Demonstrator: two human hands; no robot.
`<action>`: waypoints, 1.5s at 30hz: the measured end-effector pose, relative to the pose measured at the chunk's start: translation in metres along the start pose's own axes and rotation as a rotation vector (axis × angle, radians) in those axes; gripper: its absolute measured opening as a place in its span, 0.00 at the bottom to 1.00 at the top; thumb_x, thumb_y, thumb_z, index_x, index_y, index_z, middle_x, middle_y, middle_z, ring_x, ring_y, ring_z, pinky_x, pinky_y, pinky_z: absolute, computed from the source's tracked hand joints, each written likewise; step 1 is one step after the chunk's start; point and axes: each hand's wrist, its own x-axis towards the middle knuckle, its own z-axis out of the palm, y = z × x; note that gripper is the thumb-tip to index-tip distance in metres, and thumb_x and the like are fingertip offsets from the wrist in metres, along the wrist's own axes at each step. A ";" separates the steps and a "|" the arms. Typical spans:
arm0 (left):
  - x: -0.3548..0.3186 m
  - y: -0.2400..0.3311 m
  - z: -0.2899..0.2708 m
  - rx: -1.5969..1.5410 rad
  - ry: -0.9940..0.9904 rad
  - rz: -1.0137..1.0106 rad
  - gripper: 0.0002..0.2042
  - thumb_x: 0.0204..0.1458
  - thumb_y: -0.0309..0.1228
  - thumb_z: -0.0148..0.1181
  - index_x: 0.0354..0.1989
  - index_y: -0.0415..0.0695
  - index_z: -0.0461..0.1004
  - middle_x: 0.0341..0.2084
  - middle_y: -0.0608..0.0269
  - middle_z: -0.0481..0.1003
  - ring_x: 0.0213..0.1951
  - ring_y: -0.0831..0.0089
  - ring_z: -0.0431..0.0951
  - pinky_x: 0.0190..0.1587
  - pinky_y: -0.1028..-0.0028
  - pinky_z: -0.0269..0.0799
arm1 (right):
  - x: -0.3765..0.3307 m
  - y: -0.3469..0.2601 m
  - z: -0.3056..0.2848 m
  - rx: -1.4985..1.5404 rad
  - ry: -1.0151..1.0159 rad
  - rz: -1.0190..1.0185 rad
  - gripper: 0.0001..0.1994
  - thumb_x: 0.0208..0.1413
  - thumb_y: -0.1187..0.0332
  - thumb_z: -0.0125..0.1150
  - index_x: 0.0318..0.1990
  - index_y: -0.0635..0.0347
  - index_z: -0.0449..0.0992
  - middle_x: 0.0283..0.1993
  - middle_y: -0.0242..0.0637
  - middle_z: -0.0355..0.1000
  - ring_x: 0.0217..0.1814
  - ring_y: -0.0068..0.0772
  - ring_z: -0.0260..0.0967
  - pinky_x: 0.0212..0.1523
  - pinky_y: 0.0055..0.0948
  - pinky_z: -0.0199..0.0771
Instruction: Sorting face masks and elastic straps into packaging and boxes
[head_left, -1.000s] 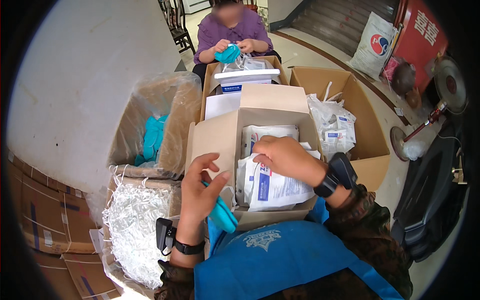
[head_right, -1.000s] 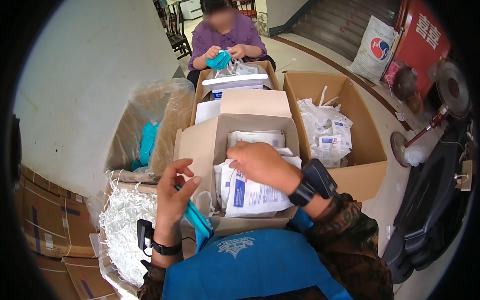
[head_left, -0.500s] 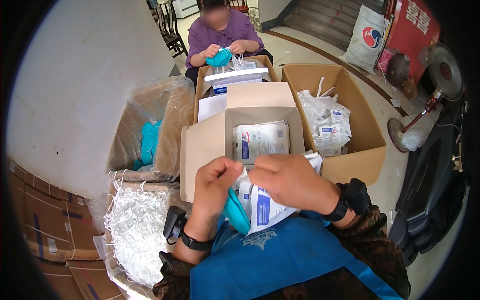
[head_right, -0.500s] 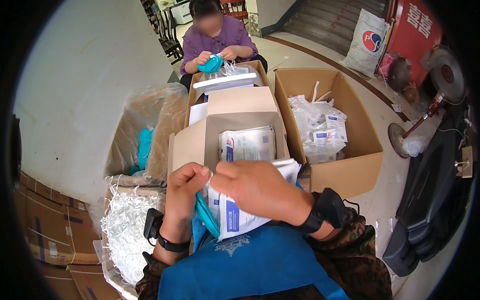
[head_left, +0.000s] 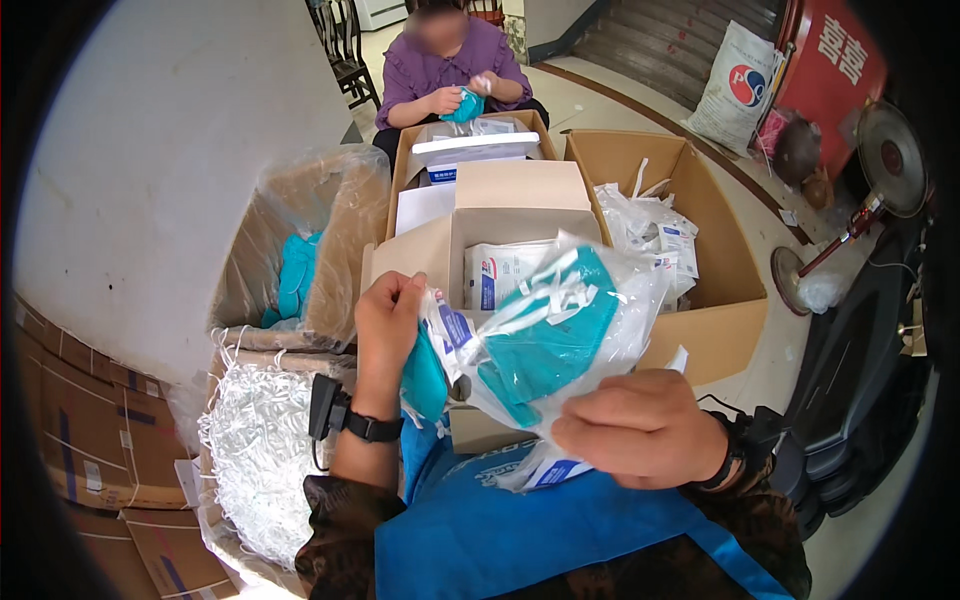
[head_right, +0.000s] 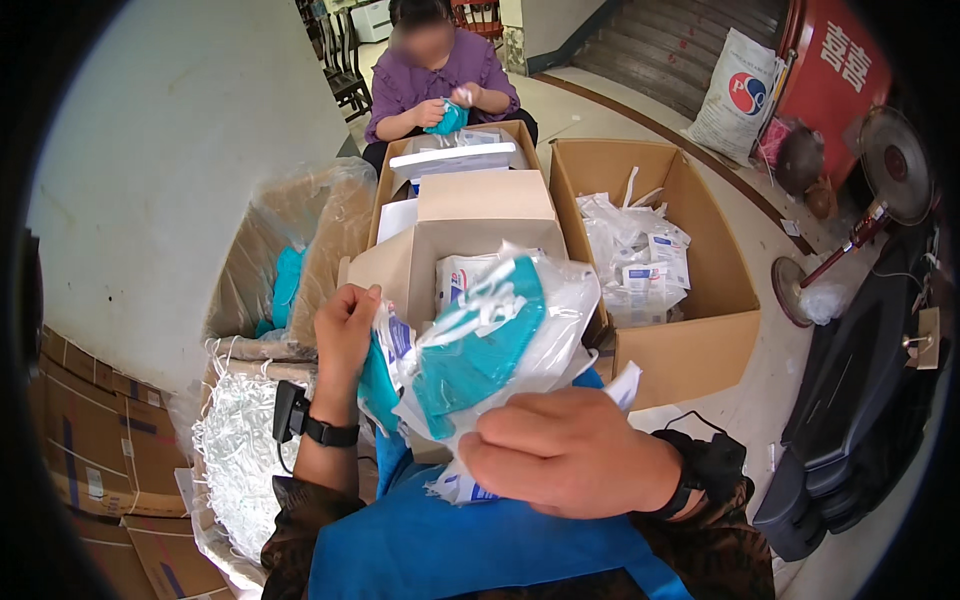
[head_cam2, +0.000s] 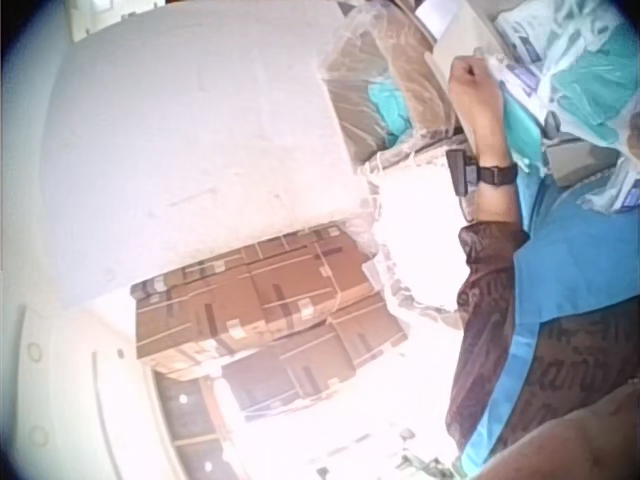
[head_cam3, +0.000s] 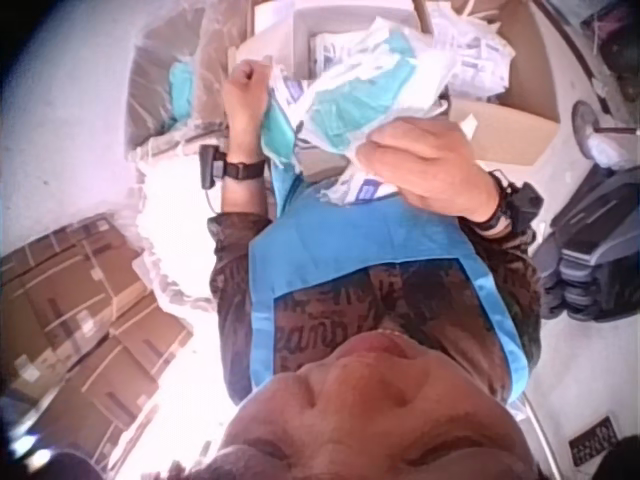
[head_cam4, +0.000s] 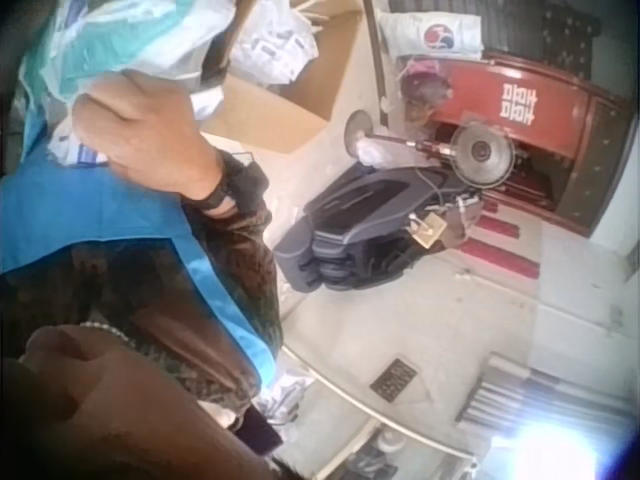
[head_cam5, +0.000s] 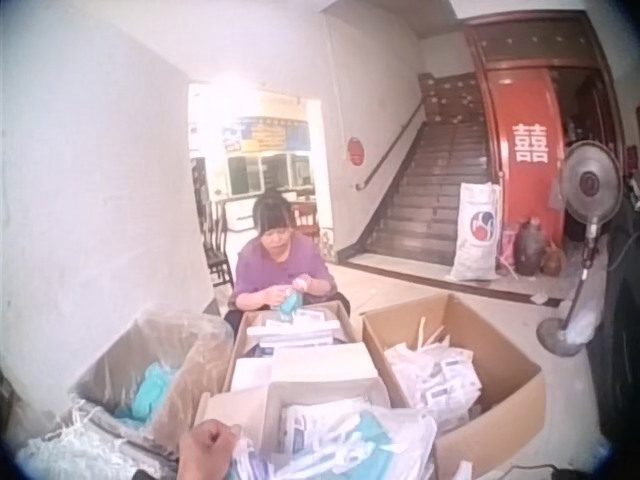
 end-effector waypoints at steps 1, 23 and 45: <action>-0.004 0.004 -0.006 0.121 -0.021 0.056 0.07 0.51 0.30 0.63 0.28 0.38 0.75 0.19 0.59 0.72 0.20 0.77 0.68 0.26 0.73 0.65 | 0.001 0.002 -0.002 0.004 0.024 0.022 0.12 0.39 0.79 0.63 0.36 0.61 0.78 0.31 0.36 0.71 0.25 0.33 0.71 0.23 0.28 0.70; -0.067 0.089 -0.026 -0.093 -0.720 0.379 0.19 0.46 0.24 0.66 0.49 0.45 0.72 0.37 0.59 0.77 0.36 0.60 0.80 0.37 0.71 0.74 | 0.008 0.036 0.003 0.280 0.076 0.161 0.07 0.48 0.77 0.65 0.36 0.59 0.79 0.30 0.37 0.72 0.25 0.34 0.71 0.24 0.26 0.69; -0.080 0.104 -0.014 0.164 -0.475 0.610 0.22 0.40 0.23 0.67 0.46 0.44 0.70 0.43 0.59 0.75 0.37 0.56 0.78 0.34 0.66 0.74 | 0.016 0.022 0.013 0.275 0.066 0.207 0.08 0.48 0.77 0.65 0.36 0.59 0.78 0.30 0.38 0.72 0.27 0.35 0.72 0.26 0.26 0.69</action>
